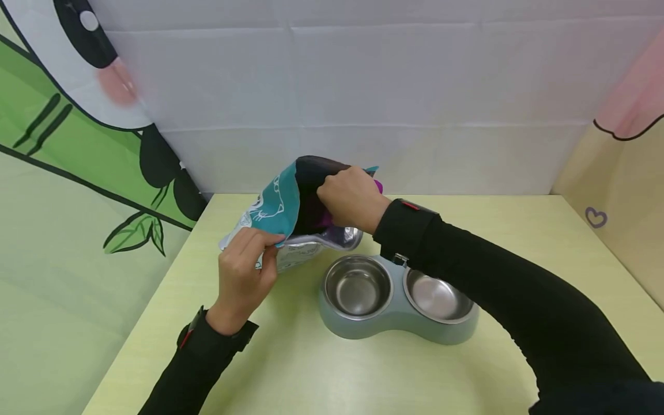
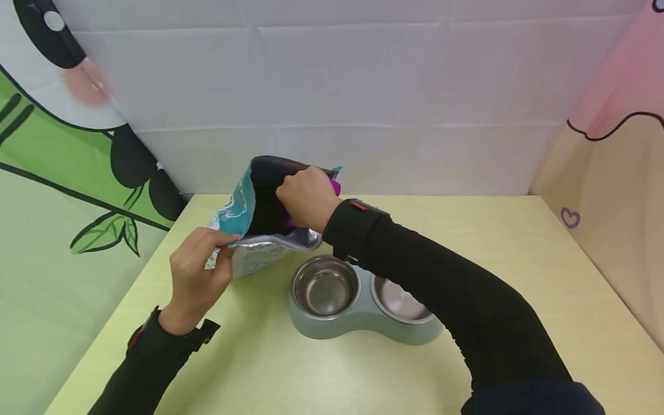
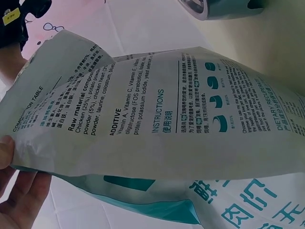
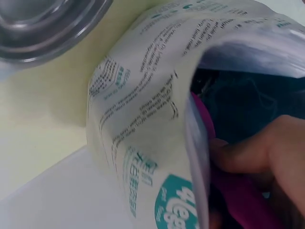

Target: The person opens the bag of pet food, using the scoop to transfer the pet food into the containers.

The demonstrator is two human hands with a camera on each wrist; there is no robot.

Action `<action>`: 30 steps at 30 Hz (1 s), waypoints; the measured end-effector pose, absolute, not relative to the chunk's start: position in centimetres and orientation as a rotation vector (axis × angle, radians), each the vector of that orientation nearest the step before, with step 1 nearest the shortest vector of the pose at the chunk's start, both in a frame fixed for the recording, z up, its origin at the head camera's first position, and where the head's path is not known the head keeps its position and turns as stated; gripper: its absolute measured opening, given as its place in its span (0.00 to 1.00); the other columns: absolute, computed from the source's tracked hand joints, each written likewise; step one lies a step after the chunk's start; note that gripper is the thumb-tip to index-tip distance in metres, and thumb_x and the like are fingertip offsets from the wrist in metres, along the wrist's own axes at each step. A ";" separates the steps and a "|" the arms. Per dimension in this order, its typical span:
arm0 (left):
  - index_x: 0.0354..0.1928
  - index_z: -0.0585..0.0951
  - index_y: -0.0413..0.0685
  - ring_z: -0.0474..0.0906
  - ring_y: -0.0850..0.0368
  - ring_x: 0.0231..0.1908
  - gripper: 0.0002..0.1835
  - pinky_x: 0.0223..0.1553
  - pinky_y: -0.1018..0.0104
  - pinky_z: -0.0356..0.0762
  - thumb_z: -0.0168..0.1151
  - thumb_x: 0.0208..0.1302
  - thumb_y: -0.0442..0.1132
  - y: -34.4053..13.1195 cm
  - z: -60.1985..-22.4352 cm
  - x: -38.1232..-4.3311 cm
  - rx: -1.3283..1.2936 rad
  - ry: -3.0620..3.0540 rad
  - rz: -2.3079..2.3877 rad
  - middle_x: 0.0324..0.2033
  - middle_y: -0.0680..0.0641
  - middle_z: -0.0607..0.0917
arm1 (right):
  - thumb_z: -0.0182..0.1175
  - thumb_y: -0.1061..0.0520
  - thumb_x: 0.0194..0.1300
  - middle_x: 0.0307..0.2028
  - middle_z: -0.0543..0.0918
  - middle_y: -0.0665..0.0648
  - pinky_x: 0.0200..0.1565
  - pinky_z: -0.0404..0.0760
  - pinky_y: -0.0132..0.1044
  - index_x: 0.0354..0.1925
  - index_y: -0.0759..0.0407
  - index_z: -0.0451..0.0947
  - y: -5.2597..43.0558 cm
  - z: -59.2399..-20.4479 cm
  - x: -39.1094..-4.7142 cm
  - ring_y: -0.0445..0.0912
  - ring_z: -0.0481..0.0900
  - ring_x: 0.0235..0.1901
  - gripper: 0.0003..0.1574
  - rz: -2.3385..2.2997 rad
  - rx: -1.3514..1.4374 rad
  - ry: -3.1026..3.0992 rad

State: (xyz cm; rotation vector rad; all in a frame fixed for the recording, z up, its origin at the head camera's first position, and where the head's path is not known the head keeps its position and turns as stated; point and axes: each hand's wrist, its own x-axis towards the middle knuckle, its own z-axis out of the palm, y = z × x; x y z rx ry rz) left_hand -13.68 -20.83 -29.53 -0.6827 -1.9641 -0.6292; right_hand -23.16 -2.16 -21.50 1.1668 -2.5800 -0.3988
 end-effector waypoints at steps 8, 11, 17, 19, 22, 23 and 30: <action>0.33 0.77 0.40 0.74 0.53 0.30 0.06 0.32 0.55 0.78 0.57 0.52 0.26 -20.8 -29.5 -13.8 -0.686 -1.959 -0.635 0.27 0.44 0.79 | 0.58 0.52 0.51 0.20 0.75 0.51 0.26 0.77 0.42 0.23 0.52 0.74 -2.7 -22.3 -23.4 0.44 0.70 0.19 0.06 -0.400 1.156 -2.550; 0.33 0.77 0.40 0.74 0.53 0.30 0.06 0.32 0.55 0.79 0.57 0.52 0.26 -20.8 -29.6 -13.8 -0.684 -1.957 -0.637 0.27 0.44 0.79 | 0.57 0.52 0.52 0.21 0.76 0.51 0.26 0.77 0.42 0.23 0.52 0.75 -2.9 -22.6 -23.5 0.44 0.71 0.19 0.06 -0.395 1.159 -2.540; 0.34 0.77 0.39 0.75 0.53 0.31 0.05 0.35 0.54 0.79 0.57 0.53 0.27 -20.8 -29.6 -13.8 -0.684 -1.961 -0.651 0.27 0.43 0.79 | 0.57 0.51 0.53 0.22 0.78 0.52 0.27 0.77 0.42 0.24 0.52 0.75 -3.3 -23.1 -23.6 0.46 0.74 0.21 0.08 -0.397 1.153 -2.514; 0.34 0.77 0.39 0.75 0.53 0.31 0.05 0.35 0.54 0.79 0.57 0.53 0.27 -20.8 -29.6 -13.8 -0.683 -1.959 -0.653 0.27 0.43 0.79 | 0.58 0.50 0.53 0.22 0.77 0.52 0.27 0.77 0.42 0.23 0.53 0.75 -3.4 -23.1 -23.6 0.46 0.74 0.21 0.08 -0.394 1.150 -2.512; 0.33 0.78 0.40 0.75 0.52 0.31 0.06 0.33 0.54 0.79 0.57 0.52 0.26 -20.8 -29.5 -13.8 -0.678 -1.957 -0.657 0.27 0.44 0.79 | 0.58 0.50 0.54 0.21 0.76 0.52 0.26 0.77 0.41 0.23 0.53 0.74 -3.5 -23.2 -23.5 0.46 0.73 0.20 0.09 -0.365 1.151 -2.527; 0.33 0.78 0.40 0.75 0.52 0.31 0.06 0.33 0.54 0.79 0.57 0.52 0.26 -20.7 -29.5 -13.8 -0.677 -1.957 -0.655 0.27 0.44 0.79 | 0.58 0.50 0.54 0.21 0.76 0.52 0.25 0.76 0.41 0.23 0.53 0.74 -3.5 -23.3 -23.5 0.45 0.72 0.20 0.09 -0.353 1.153 -2.535; 0.33 0.78 0.40 0.74 0.53 0.30 0.06 0.32 0.55 0.79 0.57 0.52 0.26 -20.8 -29.6 -13.8 -0.679 -1.956 -0.654 0.27 0.44 0.79 | 0.58 0.51 0.54 0.19 0.73 0.51 0.23 0.75 0.40 0.21 0.53 0.72 -3.4 -23.7 -23.4 0.45 0.71 0.19 0.10 -0.285 1.165 -2.531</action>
